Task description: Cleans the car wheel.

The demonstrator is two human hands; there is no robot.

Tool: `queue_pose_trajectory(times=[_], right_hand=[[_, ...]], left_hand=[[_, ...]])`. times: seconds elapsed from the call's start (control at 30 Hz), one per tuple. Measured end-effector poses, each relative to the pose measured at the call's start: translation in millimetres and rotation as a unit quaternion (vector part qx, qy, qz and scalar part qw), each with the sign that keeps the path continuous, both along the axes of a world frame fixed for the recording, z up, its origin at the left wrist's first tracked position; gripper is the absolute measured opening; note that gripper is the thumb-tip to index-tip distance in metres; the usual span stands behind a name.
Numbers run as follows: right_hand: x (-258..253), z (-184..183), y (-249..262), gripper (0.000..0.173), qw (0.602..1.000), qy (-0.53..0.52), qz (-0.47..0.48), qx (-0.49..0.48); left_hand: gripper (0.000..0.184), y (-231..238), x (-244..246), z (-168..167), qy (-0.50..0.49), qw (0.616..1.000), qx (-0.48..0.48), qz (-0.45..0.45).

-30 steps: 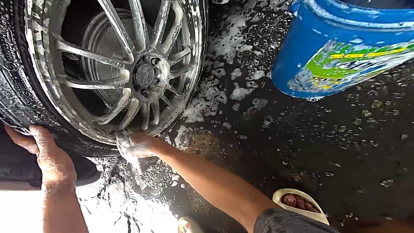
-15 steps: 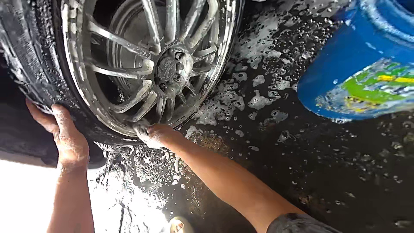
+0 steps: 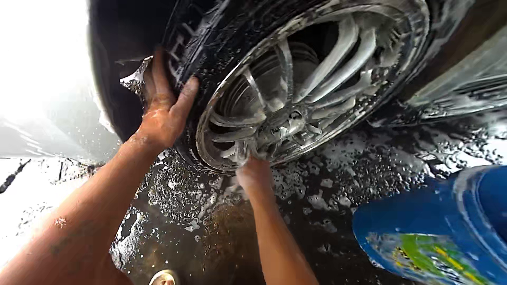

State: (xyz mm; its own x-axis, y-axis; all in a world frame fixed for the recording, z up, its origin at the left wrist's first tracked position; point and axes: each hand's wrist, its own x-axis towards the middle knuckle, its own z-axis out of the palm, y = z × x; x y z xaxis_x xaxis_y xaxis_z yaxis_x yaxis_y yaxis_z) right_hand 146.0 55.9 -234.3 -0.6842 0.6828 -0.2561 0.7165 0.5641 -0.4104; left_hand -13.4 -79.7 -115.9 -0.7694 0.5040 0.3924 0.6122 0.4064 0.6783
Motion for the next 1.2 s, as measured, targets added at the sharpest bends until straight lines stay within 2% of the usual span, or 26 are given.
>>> queue_pose_trajectory(times=[0.07,0.1,0.2,0.33,0.47,0.53,0.6,0.63,0.7,0.73,0.83,0.93,1.0,1.07,1.2], right_hand=[[-8,-25,0,0.062,0.999,0.007,0.000,0.042],[-11,-28,-7,0.063,0.999,-0.001,0.009,0.032],[-10,-19,-21,0.065,0.997,-0.063,0.052,-0.014],[9,-2,5,0.052,0.999,0.009,0.000,0.048],[-8,-36,-7,0.068,0.999,-0.007,0.006,0.039],[-17,-57,-30,0.063,0.999,-0.004,0.043,-0.001],[-23,-65,-47,0.062,0.995,-0.005,0.042,-0.088],[-27,-62,-47,0.066,0.988,0.007,0.031,-0.148],[-25,-46,-47,0.062,0.961,0.049,0.011,-0.271],[-15,-34,-49,0.061,0.954,0.054,0.010,-0.294],[7,20,-54,0.051,0.964,0.117,0.033,-0.238],[11,58,-54,0.055,0.967,0.178,0.023,-0.183],[0,61,-51,0.048,0.959,0.201,0.033,-0.197],[-15,57,-54,0.047,0.961,0.170,0.078,-0.204],[-28,41,-50,0.053,0.988,0.080,0.082,-0.106]], left_hand=[[0.097,-1,-1,-4,0.007,1.000,0.002,0.007],[0.098,0,-1,-4,0.012,1.000,0.006,0.005],[0.099,-3,6,2,0.018,1.000,-0.016,0.013],[0.101,-4,7,6,0.022,0.999,-0.025,0.013],[0.105,-3,8,5,0.001,1.000,-0.027,0.008],[0.105,-1,9,8,0.003,1.000,-0.027,0.015],[0.102,1,16,9,0.001,0.999,-0.030,0.022],[0.100,2,18,13,0.006,0.999,-0.037,0.025],[0.102,-5,22,18,0.015,0.997,-0.064,0.029],[0.104,-11,26,16,0.015,0.996,-0.083,0.023],[0.100,-22,20,21,0.020,0.995,-0.093,-0.009],[0.092,-29,17,22,0.006,0.996,-0.086,-0.024],[0.090,-25,22,21,-0.001,0.997,-0.078,-0.010],[0.093,-20,27,19,0.008,0.997,-0.079,0.010],[0.094,-12,29,17,0.023,0.996,-0.074,0.039]])
